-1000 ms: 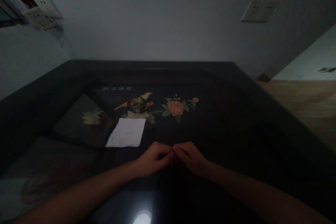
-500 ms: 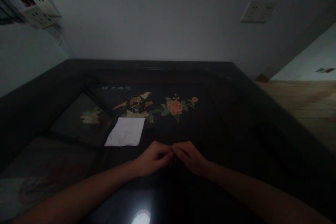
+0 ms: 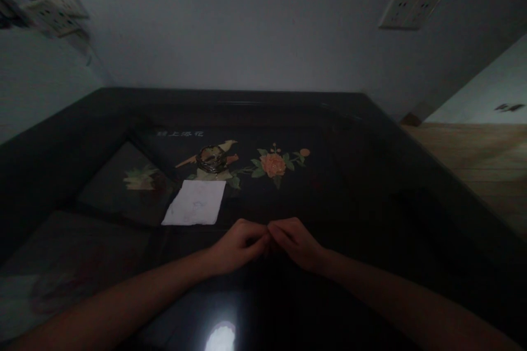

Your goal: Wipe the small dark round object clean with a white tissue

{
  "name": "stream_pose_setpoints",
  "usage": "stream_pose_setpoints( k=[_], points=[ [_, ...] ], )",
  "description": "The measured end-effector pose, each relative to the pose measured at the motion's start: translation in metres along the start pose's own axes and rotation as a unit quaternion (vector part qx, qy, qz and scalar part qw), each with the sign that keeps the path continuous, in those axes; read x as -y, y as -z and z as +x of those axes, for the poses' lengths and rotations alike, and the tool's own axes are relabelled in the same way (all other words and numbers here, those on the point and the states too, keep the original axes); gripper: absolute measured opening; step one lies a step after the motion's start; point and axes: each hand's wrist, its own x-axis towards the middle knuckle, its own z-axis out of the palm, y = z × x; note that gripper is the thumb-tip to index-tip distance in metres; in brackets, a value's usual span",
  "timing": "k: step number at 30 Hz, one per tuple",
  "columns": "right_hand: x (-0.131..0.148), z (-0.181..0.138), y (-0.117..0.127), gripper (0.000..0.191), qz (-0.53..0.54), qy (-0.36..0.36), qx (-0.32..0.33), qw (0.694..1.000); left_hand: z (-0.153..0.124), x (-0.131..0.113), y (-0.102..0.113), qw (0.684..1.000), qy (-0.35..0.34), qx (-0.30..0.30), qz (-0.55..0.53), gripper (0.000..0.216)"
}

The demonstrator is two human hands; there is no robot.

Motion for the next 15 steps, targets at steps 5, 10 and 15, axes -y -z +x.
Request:
stream_pose_setpoints(
  k=[5, 10, 15],
  points=[
    [0.0007, -0.0003, -0.0002, 0.047, 0.005, -0.007, -0.003, 1.000, -0.0002, 0.0006, -0.0008, 1.000, 0.003, 0.000, -0.006, 0.041],
    [0.0010, -0.0006, 0.0008, 0.046, -0.003, -0.013, 0.007, 1.000, -0.0010, 0.0014, -0.0010, 1.000, -0.001, 0.006, 0.003, 0.036],
    [-0.0004, 0.0001, 0.0010, 0.044, -0.021, -0.005, 0.004, 1.000, -0.0012, 0.0030, -0.0010, 1.000, -0.001, 0.007, 0.008, 0.035]
  ],
)
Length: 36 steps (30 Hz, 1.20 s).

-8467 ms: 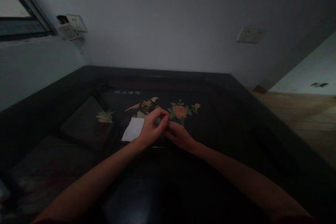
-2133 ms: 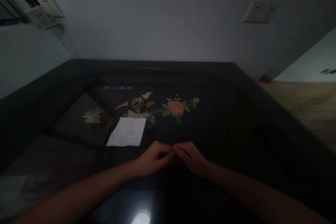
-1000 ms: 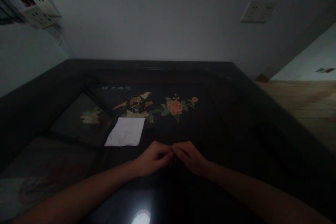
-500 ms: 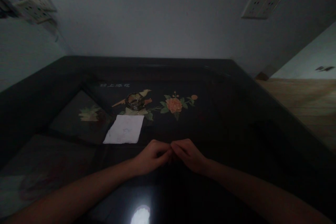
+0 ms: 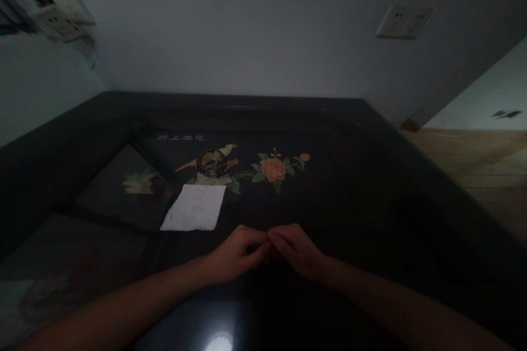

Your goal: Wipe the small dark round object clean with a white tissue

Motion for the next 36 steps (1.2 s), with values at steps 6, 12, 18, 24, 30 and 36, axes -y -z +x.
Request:
stream_pose_setpoints(
  k=[6, 12, 18, 24, 30, 36],
  points=[
    [-0.0009, 0.0005, -0.0004, 0.044, 0.005, 0.005, 0.003, 1.000, 0.0004, -0.0008, 0.0001, 1.000, -0.006, 0.001, 0.004, 0.034],
    [-0.0002, 0.0004, -0.0005, 0.045, 0.002, -0.002, 0.003, 1.000, 0.0001, 0.0008, 0.0003, 1.000, 0.004, 0.003, 0.005, 0.036],
    [0.0004, 0.0000, 0.0001, 0.044, -0.002, 0.007, -0.002, 1.000, -0.0001, 0.0014, 0.0009, 1.000, 0.000, 0.003, 0.001, 0.035],
    [-0.0003, 0.0006, 0.0005, 0.044, -0.013, 0.005, 0.000, 1.000, 0.0000, 0.0011, 0.0002, 1.000, 0.009, 0.000, 0.013, 0.035],
    [-0.0034, 0.0007, -0.0013, 0.043, 0.006, 0.012, -0.002, 1.000, 0.0005, 0.0006, -0.0003, 1.000, 0.009, 0.003, 0.003, 0.034],
    [-0.0014, 0.0010, -0.0010, 0.046, -0.006, 0.004, 0.001, 1.000, 0.0009, -0.0022, 0.0004, 1.000, 0.004, -0.002, 0.005, 0.035]
  ],
)
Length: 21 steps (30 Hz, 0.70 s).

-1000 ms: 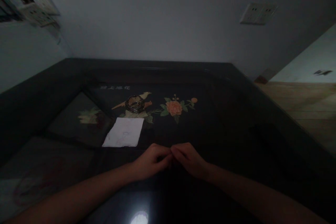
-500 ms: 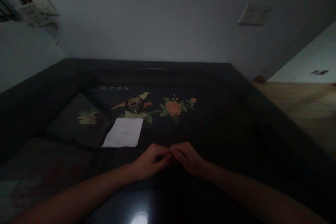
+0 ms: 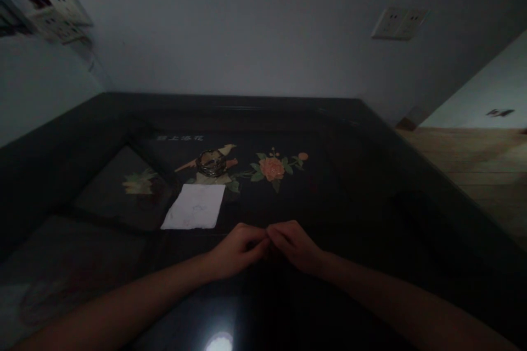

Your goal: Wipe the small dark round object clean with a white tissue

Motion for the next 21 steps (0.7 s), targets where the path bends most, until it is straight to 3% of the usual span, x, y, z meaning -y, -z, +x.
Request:
stream_pose_setpoints(
  k=[21],
  points=[
    [0.0003, -0.0004, 0.0012, 0.042, -0.001, 0.005, 0.000, 1.000, -0.0011, 0.0040, -0.0012, 1.000, -0.005, 0.003, 0.007, 0.033]
  ],
)
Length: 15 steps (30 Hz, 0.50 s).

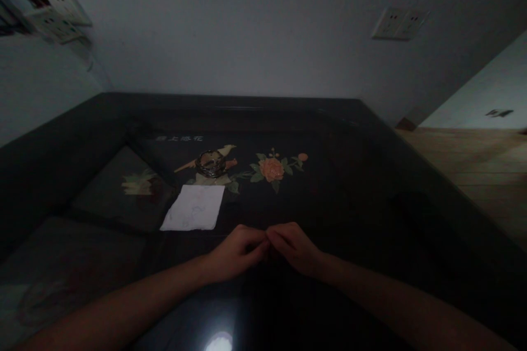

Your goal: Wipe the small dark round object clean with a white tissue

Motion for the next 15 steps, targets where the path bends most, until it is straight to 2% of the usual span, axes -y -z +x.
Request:
stream_pose_setpoints(
  k=[15],
  points=[
    [-0.0018, -0.0005, -0.0007, 0.040, 0.001, 0.003, 0.000, 1.000, 0.0003, -0.0017, 0.0008, 1.000, -0.008, -0.006, 0.001, 0.031]
  ],
)
